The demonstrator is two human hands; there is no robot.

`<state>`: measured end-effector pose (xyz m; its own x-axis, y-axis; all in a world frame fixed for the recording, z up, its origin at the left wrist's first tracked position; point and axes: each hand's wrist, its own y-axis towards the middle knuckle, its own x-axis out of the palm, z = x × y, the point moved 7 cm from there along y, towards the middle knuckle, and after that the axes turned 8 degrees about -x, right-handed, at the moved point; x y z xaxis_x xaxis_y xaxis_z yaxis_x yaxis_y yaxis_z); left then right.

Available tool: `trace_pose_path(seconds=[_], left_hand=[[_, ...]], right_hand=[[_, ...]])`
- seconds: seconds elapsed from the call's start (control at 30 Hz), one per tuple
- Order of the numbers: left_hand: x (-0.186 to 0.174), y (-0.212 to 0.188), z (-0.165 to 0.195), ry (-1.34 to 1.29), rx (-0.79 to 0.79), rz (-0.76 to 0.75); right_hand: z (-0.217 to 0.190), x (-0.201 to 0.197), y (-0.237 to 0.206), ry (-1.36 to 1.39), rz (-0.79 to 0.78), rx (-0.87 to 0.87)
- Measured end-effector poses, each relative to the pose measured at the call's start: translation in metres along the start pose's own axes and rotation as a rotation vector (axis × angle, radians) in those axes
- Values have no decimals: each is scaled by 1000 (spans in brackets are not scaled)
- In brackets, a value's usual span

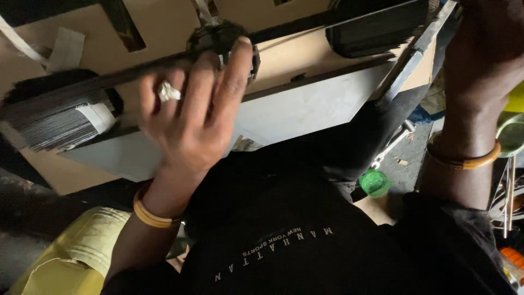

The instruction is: The person sits on the floor with a cardboard jig holding bundles of dark bristles on their lap. They pull a thin wire across the bundles, wrap and tighten it around each bundle by hand, working along the row, then lift the frame at the end.

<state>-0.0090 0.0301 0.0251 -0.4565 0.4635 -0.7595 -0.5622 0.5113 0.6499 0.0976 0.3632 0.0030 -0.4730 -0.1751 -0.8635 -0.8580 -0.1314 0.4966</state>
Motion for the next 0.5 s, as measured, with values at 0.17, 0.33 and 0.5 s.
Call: trace_pose_path(seconds=[0.17, 0.33, 0.5], left_hand=[[3, 5, 1, -100, -26, 19], [0, -3, 5, -50, -33, 5], [16, -11, -3, -94, -98, 5]], right_hand=[[7, 6, 7, -162, -109, 20], [-8, -1, 14, 112, 9, -93], [-19, -5, 22, 139, 5, -117]])
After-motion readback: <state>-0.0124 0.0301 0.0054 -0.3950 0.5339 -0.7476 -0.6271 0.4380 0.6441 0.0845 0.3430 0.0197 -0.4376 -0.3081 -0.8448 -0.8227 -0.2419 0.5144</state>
